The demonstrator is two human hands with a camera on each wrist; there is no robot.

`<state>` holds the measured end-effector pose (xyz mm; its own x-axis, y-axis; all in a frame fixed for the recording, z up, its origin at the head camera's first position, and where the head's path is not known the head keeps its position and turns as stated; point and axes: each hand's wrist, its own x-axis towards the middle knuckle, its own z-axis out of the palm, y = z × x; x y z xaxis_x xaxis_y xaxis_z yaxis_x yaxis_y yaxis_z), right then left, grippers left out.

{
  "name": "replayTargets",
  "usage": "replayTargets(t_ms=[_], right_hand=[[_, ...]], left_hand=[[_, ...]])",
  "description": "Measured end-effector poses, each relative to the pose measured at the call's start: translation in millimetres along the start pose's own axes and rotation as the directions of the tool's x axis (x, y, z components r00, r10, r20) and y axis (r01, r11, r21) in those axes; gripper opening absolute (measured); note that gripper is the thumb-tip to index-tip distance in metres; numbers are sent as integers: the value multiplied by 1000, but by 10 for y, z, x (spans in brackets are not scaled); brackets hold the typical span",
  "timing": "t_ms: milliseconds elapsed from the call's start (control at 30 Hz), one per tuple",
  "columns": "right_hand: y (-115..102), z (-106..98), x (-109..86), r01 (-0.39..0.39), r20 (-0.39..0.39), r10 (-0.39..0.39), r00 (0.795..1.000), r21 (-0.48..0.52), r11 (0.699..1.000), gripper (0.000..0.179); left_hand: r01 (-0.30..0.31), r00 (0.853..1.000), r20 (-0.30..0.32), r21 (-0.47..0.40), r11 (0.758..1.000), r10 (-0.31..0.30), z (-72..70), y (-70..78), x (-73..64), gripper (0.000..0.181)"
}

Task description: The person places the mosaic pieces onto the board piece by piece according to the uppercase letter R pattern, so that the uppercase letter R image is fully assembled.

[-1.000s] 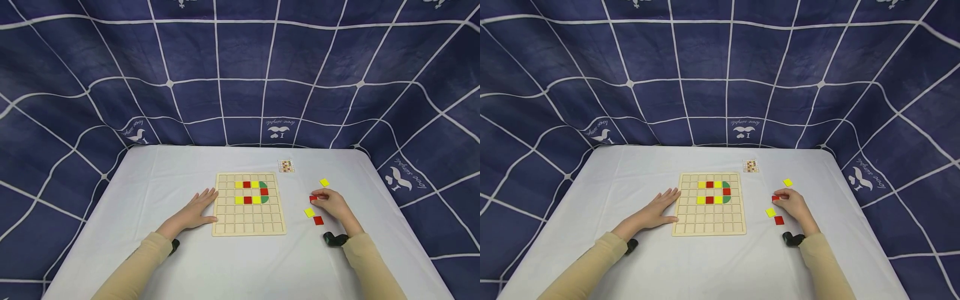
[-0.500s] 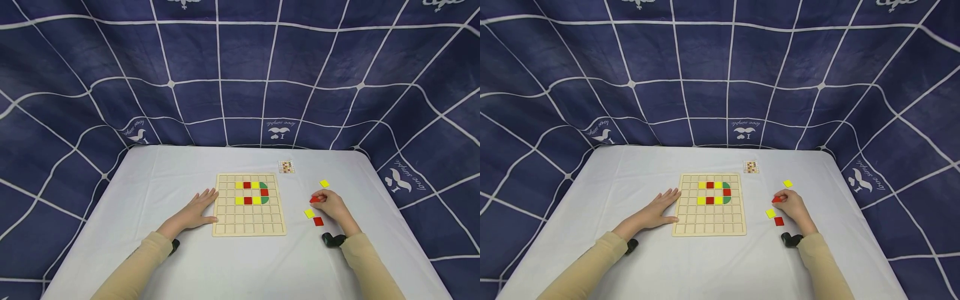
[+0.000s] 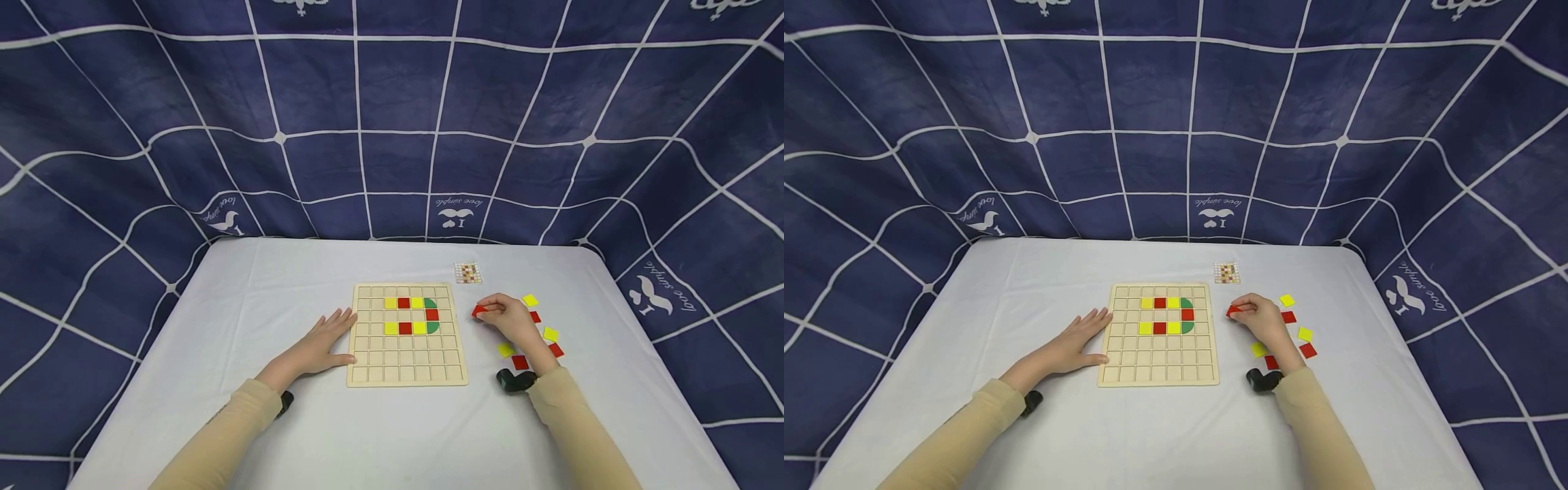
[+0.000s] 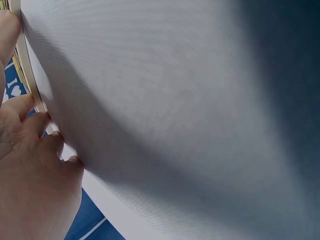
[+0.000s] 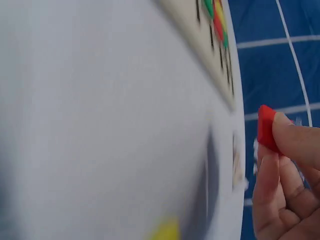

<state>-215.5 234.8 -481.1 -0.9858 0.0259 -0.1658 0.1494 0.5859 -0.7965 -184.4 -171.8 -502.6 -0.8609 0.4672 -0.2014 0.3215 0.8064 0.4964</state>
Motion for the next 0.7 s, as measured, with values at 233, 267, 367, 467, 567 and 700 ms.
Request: replayTargets(t_ms=[233, 267, 367, 467, 567, 700], right_hand=[[-298, 367, 62, 49, 51, -53, 997, 65, 997, 20], [-343, 418, 68, 57, 51, -60, 997, 64, 996, 20], [-453, 566, 89, 85, 53, -88, 995, 53, 995, 17], [-535, 709, 117, 110, 71, -113, 991, 46, 993, 16], [-590, 854, 150, 130, 98, -135, 986, 56, 990, 14], [-671, 1018, 171, 148, 126, -153, 980, 45, 988, 14]], left_hand=[[4, 1000, 2, 6, 1000, -4, 0, 2, 4, 94], [4, 1000, 1, 6, 1000, -4, 0, 0, 2, 94], [11, 1000, 0, 9, 1000, -11, -3, 0, 1, 95], [10, 1000, 2, 9, 1000, -10, 0, -3, 2, 95], [3, 1000, 2, 2, 1000, -3, 1, -10, 1, 94], [-2, 1000, 4, -2, 1000, 2, -2, -13, -2, 93]])
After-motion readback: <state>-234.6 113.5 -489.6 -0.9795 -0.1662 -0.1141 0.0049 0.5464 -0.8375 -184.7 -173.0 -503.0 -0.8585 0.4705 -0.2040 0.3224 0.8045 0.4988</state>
